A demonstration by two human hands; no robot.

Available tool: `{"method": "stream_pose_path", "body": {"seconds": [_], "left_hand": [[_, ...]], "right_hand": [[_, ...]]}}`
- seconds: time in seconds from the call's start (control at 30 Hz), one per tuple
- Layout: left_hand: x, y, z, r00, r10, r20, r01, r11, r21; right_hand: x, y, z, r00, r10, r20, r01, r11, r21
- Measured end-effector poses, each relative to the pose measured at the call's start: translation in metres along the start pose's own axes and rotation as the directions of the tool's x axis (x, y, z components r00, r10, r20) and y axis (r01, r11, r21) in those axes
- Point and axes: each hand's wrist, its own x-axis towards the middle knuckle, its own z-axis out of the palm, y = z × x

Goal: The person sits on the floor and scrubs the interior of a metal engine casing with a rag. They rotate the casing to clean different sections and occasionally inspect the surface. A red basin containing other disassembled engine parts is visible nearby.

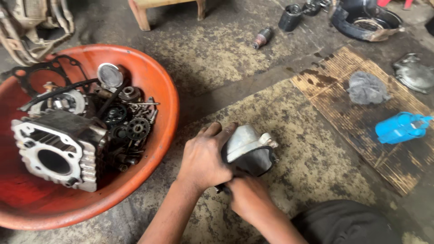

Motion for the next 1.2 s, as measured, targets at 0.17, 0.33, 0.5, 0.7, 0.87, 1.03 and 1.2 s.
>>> {"method": "stream_pose_path", "body": {"seconds": [0.17, 0.33, 0.5, 0.7, 0.87, 1.03, 1.2], "left_hand": [[0.001, 0.000, 0.004, 0.999, 0.038, -0.029, -0.039, 0.999, -0.029], [-0.003, -0.005, 0.007, 0.998, 0.028, -0.047, -0.028, 1.000, 0.002], [0.005, -0.001, -0.001, 0.998, -0.042, 0.055, 0.044, 0.998, -0.033], [0.010, -0.007, 0.009, 0.988, -0.115, 0.106, 0.119, 0.993, -0.028], [0.009, -0.007, 0.007, 0.997, -0.058, 0.057, 0.060, 0.998, -0.024], [0.010, -0.010, 0.008, 0.999, -0.034, 0.020, 0.035, 0.999, -0.014], [0.014, -0.026, 0.016, 0.997, -0.074, 0.012, 0.074, 0.997, -0.028]], "right_hand": [[-0.005, 0.015, -0.006, 0.976, 0.195, -0.101, -0.174, 0.967, 0.186], [0.031, 0.012, 0.025, 0.983, 0.148, -0.105, -0.156, 0.985, -0.069], [-0.011, 0.012, 0.024, 0.998, 0.064, -0.004, -0.064, 0.997, -0.045], [-0.003, 0.025, -0.033, 0.946, 0.324, 0.009, -0.323, 0.941, 0.098], [0.036, -0.002, -0.001, 0.971, 0.234, 0.051, -0.221, 0.957, -0.185], [0.000, 0.014, 0.002, 0.982, 0.135, 0.129, -0.112, 0.978, -0.175], [-0.013, 0.025, -0.032, 0.963, 0.269, -0.010, -0.267, 0.947, -0.181]]}}
